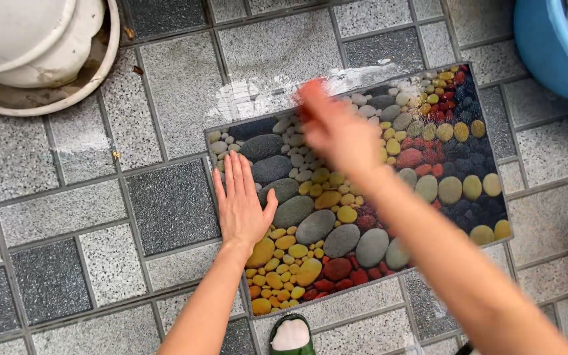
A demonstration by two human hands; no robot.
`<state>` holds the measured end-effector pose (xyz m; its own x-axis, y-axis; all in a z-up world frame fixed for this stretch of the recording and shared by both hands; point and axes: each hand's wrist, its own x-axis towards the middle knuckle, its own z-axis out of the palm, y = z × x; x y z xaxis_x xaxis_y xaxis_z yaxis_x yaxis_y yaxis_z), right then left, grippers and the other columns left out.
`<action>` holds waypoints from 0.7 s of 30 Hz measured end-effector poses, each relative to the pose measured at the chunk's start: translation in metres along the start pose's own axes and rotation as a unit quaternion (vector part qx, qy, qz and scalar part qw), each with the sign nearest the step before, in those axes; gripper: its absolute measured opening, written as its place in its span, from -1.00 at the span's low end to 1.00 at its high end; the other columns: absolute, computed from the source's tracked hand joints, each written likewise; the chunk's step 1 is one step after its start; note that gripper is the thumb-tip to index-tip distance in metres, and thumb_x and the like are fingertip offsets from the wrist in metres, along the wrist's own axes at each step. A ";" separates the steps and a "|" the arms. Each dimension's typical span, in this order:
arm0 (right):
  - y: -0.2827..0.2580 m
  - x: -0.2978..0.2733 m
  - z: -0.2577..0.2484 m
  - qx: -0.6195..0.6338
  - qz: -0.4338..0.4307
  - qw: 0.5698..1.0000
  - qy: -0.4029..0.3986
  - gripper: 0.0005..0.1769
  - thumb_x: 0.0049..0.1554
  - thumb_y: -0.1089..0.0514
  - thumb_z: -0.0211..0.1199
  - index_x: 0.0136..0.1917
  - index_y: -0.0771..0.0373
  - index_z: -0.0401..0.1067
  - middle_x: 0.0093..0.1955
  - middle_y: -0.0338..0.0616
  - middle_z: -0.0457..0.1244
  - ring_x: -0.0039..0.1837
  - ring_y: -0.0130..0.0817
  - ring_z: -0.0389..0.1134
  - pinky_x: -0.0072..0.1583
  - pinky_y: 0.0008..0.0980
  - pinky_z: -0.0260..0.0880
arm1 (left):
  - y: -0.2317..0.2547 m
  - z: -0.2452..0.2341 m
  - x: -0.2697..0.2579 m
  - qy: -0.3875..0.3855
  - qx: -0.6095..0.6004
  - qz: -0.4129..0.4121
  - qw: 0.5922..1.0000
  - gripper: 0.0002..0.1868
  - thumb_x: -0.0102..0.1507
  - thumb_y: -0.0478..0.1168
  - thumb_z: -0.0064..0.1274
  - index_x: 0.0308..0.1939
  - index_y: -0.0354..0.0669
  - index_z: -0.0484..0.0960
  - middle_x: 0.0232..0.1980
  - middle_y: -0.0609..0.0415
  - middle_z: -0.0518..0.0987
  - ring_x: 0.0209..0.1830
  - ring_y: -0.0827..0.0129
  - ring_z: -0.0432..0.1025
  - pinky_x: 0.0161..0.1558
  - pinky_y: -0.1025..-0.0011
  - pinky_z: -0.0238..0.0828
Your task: Scrubbing a decorative stone-patterned floor mat with a brush and water in a basin and on a tiled floor.
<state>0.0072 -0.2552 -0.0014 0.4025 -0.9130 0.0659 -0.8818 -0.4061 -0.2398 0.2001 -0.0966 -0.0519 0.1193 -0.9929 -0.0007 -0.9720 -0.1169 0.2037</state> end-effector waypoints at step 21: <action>-0.052 -0.002 0.033 0.073 -0.064 0.995 -0.016 -0.24 0.10 -0.16 0.30 0.53 -0.27 0.19 0.08 -0.02 0.37 -0.08 -0.02 0.47 -0.12 -0.02 0.50 | 0.003 -0.008 0.002 -0.033 0.026 -0.006 0.999 0.00 0.28 0.19 -0.17 0.53 -0.55 -0.05 0.64 -0.35 -0.09 0.68 -0.01 -0.27 0.58 0.01 -0.48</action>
<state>0.0600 -0.2310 -0.0210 0.5184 -0.8519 0.0741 -0.7790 -0.5062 -0.3701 0.1995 -0.0985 -0.0431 0.1198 -0.9905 -0.0680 -0.9799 -0.1290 0.1523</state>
